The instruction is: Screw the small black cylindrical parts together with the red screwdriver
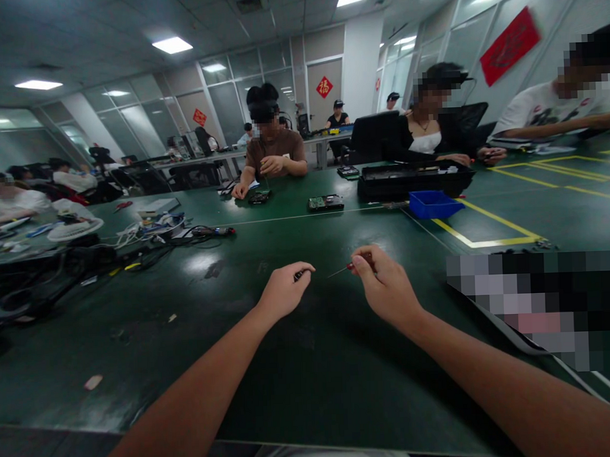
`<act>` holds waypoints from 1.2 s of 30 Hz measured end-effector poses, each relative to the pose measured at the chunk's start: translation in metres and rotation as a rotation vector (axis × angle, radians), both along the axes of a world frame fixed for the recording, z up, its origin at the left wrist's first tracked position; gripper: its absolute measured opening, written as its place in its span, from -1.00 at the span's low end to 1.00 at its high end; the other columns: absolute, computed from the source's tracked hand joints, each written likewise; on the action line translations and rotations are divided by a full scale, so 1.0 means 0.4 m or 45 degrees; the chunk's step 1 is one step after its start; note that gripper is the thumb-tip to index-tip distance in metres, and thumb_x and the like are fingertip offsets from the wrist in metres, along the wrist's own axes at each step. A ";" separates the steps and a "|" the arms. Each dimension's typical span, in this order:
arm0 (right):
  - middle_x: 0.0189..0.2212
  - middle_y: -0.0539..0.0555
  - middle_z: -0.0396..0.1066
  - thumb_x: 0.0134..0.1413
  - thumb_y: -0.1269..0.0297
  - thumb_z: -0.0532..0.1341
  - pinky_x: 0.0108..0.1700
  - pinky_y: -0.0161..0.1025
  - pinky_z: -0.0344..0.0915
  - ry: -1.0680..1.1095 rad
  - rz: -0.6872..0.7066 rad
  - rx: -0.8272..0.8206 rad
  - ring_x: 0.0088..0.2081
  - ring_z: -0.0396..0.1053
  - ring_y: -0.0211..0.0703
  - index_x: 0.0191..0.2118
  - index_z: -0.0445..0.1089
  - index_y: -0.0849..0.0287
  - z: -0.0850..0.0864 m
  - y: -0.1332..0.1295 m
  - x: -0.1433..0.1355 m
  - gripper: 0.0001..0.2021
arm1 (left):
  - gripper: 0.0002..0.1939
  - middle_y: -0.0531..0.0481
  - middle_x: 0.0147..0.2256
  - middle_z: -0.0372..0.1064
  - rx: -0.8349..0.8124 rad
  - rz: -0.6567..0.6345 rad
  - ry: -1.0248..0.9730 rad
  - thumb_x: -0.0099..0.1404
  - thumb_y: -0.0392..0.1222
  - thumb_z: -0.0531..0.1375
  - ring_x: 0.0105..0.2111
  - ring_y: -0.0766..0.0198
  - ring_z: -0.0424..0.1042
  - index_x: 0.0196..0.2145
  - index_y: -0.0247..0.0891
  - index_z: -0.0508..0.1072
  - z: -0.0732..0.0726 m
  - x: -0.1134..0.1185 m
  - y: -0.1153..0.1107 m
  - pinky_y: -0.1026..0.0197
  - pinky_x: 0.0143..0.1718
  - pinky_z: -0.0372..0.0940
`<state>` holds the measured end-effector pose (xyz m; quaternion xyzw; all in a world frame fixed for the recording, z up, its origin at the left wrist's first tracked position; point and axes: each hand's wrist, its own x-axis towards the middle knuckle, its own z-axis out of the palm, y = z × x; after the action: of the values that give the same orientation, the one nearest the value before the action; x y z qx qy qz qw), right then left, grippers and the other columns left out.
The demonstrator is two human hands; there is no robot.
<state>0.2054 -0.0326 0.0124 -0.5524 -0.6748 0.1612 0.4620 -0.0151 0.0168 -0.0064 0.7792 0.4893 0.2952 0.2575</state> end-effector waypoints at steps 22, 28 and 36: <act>-0.33 0.09 0.53 0.36 0.15 0.04 -0.26 -0.16 0.34 0.073 0.072 -0.018 -0.28 0.51 -0.06 -0.17 0.35 0.12 -0.005 0.005 0.003 -0.79 | -0.85 0.01 -0.46 0.33 -0.150 1.114 -1.339 0.08 -0.51 0.04 -0.48 0.34 0.32 -0.45 -0.36 0.35 0.161 -0.494 -0.062 0.37 -0.50 0.24; -0.35 0.08 0.51 0.35 0.16 0.05 -0.28 -0.17 0.32 0.069 0.072 -0.006 -0.30 0.50 -0.07 -0.18 0.36 0.12 -0.006 0.010 0.000 -0.79 | -0.80 0.13 -0.57 0.31 0.093 1.374 -1.125 0.00 -0.53 0.04 -0.53 0.40 0.29 -0.52 -0.29 0.35 0.172 -0.707 -0.157 0.48 -0.56 0.25; -0.33 0.08 0.51 0.35 0.14 0.05 -0.29 -0.17 0.33 0.054 0.098 -0.030 -0.29 0.49 -0.08 -0.17 0.38 0.12 -0.008 0.010 -0.001 -0.77 | -0.79 0.24 -0.62 0.33 -0.021 1.412 -0.919 -0.08 -0.49 0.09 -0.54 0.42 0.32 -0.49 -0.23 0.34 0.138 -0.884 -0.215 0.46 -0.53 0.31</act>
<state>0.2052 -0.0288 0.0092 -0.5280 -0.6838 0.1985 0.4629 -0.3686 -0.0694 0.0487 0.2620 0.7034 0.6227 0.2211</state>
